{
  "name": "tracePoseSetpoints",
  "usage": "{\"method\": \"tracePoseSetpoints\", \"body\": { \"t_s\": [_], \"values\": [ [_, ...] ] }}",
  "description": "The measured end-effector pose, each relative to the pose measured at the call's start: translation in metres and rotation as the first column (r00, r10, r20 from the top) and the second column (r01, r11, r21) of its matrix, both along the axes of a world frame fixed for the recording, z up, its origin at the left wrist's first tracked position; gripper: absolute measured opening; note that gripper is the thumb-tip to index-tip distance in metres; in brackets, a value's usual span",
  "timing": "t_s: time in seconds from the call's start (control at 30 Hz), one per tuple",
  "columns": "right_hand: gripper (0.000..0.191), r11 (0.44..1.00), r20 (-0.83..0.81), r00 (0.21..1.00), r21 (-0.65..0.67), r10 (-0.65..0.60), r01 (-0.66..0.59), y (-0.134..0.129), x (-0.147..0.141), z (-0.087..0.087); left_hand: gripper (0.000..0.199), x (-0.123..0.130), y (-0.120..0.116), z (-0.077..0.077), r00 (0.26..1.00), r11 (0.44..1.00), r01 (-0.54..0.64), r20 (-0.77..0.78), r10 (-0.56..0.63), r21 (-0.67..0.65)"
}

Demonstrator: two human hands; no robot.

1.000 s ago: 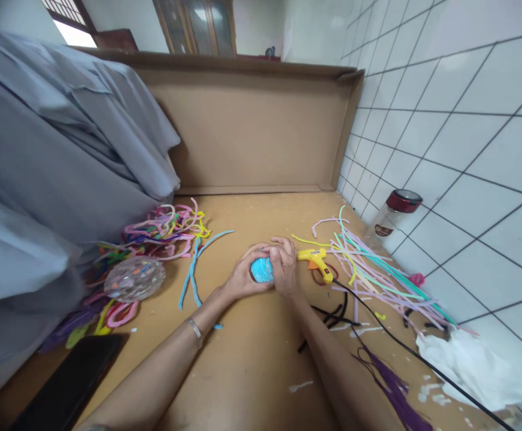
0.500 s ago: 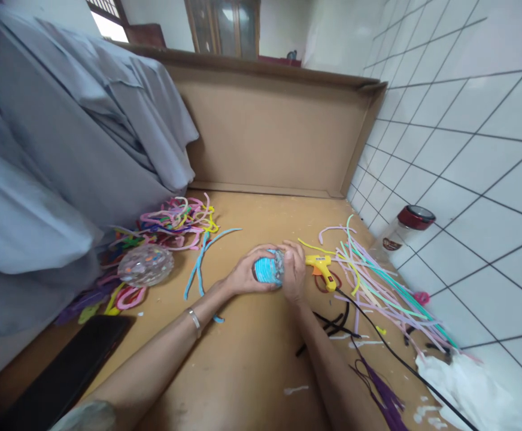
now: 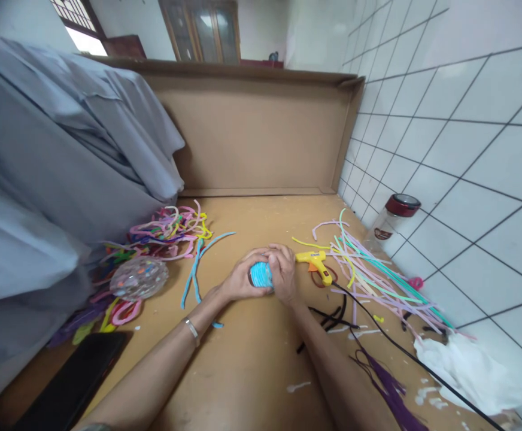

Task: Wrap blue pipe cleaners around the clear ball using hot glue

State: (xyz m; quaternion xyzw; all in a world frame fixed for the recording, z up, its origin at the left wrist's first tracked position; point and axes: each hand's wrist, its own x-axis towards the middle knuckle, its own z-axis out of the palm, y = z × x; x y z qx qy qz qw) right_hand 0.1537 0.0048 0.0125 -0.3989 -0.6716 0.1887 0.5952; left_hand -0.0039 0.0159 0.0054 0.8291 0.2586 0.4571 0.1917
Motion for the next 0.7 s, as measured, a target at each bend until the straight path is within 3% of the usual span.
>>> {"method": "tracePoseSetpoints", "body": {
  "t_s": [0.2, 0.4, 0.57, 0.7],
  "values": [
    [0.043, 0.997, -0.105, 0.992, 0.019, -0.070, 0.072, 0.0003, 0.0012, -0.0018, 0.060, 0.0006, -0.0016, 0.0008, 0.999, 1.000, -0.009, -0.031, 0.010, 0.016],
    [0.042, 0.998, 0.020, 0.999, 0.028, -0.049, 0.048, 0.0002, 0.0010, -0.0021, 0.062, 0.0002, -0.0009, -0.0022, 1.000, 1.000, -0.008, -0.009, 0.008, 0.000],
    [0.039, 0.994, -0.125, 0.987, 0.027, -0.106, 0.110, 0.0010, 0.0034, 0.0008, 0.060, 0.0002, -0.0027, 0.0008, 0.999, 1.000, -0.014, -0.039, 0.013, -0.016],
    [0.039, 0.995, -0.047, 0.995, 0.039, -0.087, 0.089, 0.0012, 0.0033, -0.0010, 0.060, 0.0001, -0.0025, 0.0012, 1.000, 1.000, -0.007, -0.024, 0.007, -0.008]
  ]
}}
